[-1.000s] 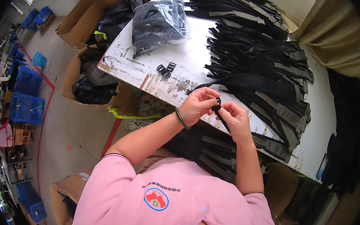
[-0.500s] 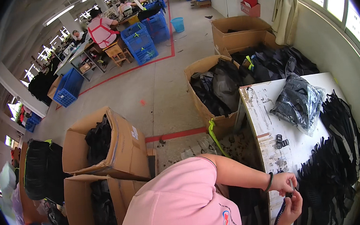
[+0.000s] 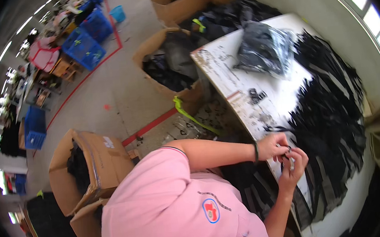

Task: The recorder is assembling plastic buckles onto black mesh straps and organizing them on a workbench.

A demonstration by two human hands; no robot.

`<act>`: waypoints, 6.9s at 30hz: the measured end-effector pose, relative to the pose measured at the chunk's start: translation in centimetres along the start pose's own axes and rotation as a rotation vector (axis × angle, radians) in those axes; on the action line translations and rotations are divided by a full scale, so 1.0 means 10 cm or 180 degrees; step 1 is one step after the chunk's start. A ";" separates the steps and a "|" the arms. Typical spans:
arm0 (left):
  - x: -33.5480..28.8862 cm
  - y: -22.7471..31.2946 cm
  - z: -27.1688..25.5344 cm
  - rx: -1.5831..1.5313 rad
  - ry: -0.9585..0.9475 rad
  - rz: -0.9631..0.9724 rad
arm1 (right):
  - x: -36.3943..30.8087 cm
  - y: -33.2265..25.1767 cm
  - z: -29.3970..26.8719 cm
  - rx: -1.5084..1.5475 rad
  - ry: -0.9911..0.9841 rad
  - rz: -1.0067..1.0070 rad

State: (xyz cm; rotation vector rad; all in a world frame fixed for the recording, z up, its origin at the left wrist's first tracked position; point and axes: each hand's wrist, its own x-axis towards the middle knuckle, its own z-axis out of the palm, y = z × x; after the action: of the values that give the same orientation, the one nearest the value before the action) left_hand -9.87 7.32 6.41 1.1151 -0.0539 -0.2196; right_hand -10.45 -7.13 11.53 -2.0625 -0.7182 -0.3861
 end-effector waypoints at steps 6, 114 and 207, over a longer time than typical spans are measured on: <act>0.03 0.12 -0.04 -0.0026 -0.0042 -0.0090 | -0.04 0.08 -0.01 0.2491 -0.0065 0.2138; 0.39 0.68 -0.69 -0.0077 -0.0562 -0.0886 | 0.38 0.52 0.18 0.3043 -0.0665 0.2445; 0.11 0.38 -0.13 0.0804 -0.0341 0.0684 | 0.23 0.17 -0.02 0.3340 0.0014 0.2540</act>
State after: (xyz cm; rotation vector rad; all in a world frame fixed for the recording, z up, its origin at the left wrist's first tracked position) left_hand -8.03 9.81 9.20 1.3379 -0.3023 -0.0808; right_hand -7.65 -7.27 11.74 -1.1686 0.0093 0.3872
